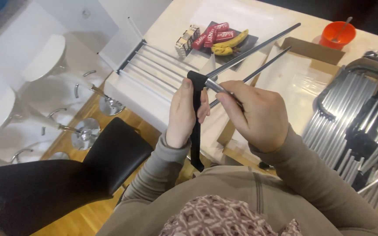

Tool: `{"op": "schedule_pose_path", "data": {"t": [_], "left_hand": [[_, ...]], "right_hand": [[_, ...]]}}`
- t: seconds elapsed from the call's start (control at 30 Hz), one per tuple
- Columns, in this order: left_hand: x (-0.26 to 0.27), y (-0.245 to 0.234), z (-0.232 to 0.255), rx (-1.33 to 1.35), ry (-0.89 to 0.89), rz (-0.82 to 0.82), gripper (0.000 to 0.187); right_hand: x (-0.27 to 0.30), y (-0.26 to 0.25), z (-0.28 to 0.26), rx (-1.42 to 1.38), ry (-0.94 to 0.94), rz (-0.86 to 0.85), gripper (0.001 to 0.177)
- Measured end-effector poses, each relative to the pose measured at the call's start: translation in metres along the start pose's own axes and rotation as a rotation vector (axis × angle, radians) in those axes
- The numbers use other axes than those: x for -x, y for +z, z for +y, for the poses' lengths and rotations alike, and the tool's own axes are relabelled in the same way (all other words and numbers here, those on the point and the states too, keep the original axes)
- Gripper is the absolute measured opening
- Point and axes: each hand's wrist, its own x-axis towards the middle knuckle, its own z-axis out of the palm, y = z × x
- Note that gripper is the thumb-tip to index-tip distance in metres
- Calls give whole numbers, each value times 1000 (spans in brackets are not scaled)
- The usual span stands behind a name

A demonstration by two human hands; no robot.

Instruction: The person assembles a metal rack by inserting metal rods into black plastic connectors and securing them with small metal pins. The person handles multiple rods and connectors, repeatedly inserting and adjusting components to build the structure.

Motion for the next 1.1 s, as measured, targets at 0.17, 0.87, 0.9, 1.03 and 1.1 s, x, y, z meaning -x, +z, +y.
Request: {"op": "schedule_pose_path", "data": {"t": [0.17, 0.87, 0.9, 1.03, 1.1], "left_hand": [[17, 4, 3, -283, 2, 137, 68], [47, 39, -38, -702, 39, -289, 45], [47, 43, -35, -699, 36, -297, 45], [38, 60, -25, -772, 83, -285, 43], [21, 62, -24, -787, 127, -275, 40]], "right_hand": [[5, -7, 9, 267, -138, -85, 25], [59, -61, 46, -572, 664, -635, 54], [60, -64, 42, -572, 672, -632, 54], [63, -74, 37, 274, 327, -631, 39], [53, -79, 37, 503, 144, -541, 36]]}}
